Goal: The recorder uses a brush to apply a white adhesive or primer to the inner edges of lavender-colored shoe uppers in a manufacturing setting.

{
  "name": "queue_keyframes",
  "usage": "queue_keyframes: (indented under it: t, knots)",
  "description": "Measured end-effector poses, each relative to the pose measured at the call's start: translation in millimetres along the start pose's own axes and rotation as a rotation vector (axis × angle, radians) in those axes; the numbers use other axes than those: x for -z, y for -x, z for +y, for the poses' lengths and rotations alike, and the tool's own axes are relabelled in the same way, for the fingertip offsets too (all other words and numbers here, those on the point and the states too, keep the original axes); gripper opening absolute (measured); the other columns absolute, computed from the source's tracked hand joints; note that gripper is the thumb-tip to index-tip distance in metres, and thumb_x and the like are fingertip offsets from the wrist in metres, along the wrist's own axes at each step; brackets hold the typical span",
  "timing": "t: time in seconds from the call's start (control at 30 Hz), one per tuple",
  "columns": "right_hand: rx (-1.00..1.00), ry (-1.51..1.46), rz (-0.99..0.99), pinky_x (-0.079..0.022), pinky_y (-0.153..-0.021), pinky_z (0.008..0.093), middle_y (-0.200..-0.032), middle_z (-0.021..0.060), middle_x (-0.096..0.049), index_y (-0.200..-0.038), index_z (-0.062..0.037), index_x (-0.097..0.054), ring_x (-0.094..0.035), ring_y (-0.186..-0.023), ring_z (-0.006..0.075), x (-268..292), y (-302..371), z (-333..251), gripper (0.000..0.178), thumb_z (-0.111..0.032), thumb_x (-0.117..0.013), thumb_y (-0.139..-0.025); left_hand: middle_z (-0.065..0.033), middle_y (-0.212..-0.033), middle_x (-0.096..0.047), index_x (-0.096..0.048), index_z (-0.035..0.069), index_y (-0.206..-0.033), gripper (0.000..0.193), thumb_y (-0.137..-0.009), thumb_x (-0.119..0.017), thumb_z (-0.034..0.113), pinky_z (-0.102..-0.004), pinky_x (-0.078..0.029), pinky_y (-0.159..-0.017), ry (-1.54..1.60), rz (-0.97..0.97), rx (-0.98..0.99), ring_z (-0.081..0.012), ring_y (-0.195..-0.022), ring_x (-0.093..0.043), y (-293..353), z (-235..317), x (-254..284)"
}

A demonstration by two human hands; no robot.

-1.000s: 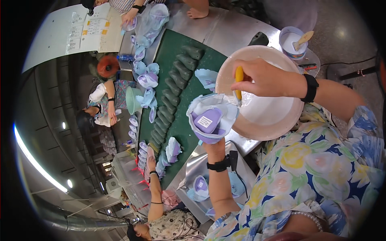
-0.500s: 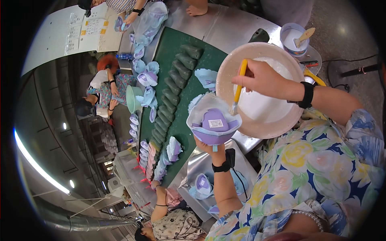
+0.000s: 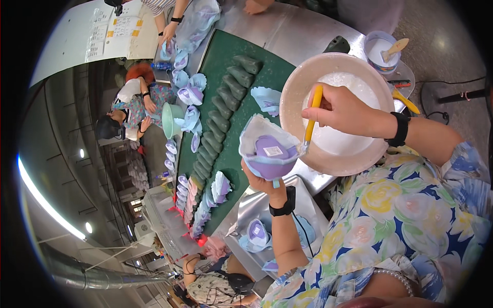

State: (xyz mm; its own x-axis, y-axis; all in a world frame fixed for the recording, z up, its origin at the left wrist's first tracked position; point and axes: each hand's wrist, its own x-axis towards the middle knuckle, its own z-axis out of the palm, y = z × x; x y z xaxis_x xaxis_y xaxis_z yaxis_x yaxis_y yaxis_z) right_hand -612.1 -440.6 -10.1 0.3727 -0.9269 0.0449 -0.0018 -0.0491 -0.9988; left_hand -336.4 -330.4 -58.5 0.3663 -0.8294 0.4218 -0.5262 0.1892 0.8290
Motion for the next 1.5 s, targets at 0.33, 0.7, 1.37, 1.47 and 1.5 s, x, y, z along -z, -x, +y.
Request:
queue_keyframes:
  t: [0.33, 0.7, 1.37, 1.47, 1.5]
  knots:
    - [0.631, 0.095, -0.147, -0.052, -0.073, 0.0338, -0.094, 0.0077, -0.067, -0.109, -0.0068, -0.058, -0.066, -0.083, 0.0246, 18, 0, -3, 0.025, -0.021, -0.071, -0.092, -0.0147, -0.134, -0.059, -0.051, 0.008, -0.139, 0.050, -0.100, -0.052, 0.039, -0.0479, -0.053, -0.101, 1.174, -0.555, 0.986, -0.0307, -0.120, -0.061, 10, -1, -18]
    - [0.485, 0.251, -0.358, -0.049, -0.070, 0.0427, -0.083, 0.0158, -0.063, -0.099, -0.0035, -0.055, -0.064, -0.076, 0.0365, 5, -23, -18, 0.023, -0.023, -0.066, -0.093, -0.0144, -0.132, -0.061, -0.051, 0.009, -0.140, 0.050, -0.100, -0.055, 0.038, -0.0478, -0.054, -0.100, 0.949, -0.388, 0.960, -0.0304, -0.117, -0.063, 27, 18, -28]
    - [0.716, 0.501, -0.520, -0.052, -0.078, 0.0398, -0.093, 0.0098, -0.063, -0.105, -0.0074, -0.063, -0.064, -0.089, 0.0308, 23, -4, -1, 0.016, -0.015, -0.062, -0.091, -0.0099, -0.138, -0.057, -0.047, 0.011, -0.143, 0.050, -0.100, -0.054, 0.036, -0.0504, -0.052, -0.102, 0.932, -0.162, 0.850, -0.0280, -0.123, -0.059, 12, 8, -17]
    - [0.635, 0.473, -0.440, -0.052, -0.079, 0.0385, -0.095, 0.0100, -0.065, -0.105, -0.0070, -0.063, -0.064, -0.090, 0.0300, 22, -9, -13, 0.018, -0.021, -0.065, -0.092, -0.0116, -0.134, -0.059, -0.049, 0.009, -0.141, 0.048, -0.101, -0.051, 0.035, -0.0481, -0.053, -0.099, 0.887, -0.233, 0.877, -0.0273, -0.119, -0.062, 13, -2, -14]
    - [0.665, 0.423, -0.390, -0.051, -0.079, 0.0384, -0.095, 0.0102, -0.065, -0.105, -0.0070, -0.063, -0.064, -0.090, 0.0301, 17, -13, -18, 0.020, -0.022, -0.065, -0.093, -0.0118, -0.133, -0.059, -0.048, 0.009, -0.142, 0.047, -0.101, -0.051, 0.034, -0.0478, -0.054, -0.099, 0.859, -0.271, 0.886, -0.0274, -0.118, -0.062, 8, 4, -20]
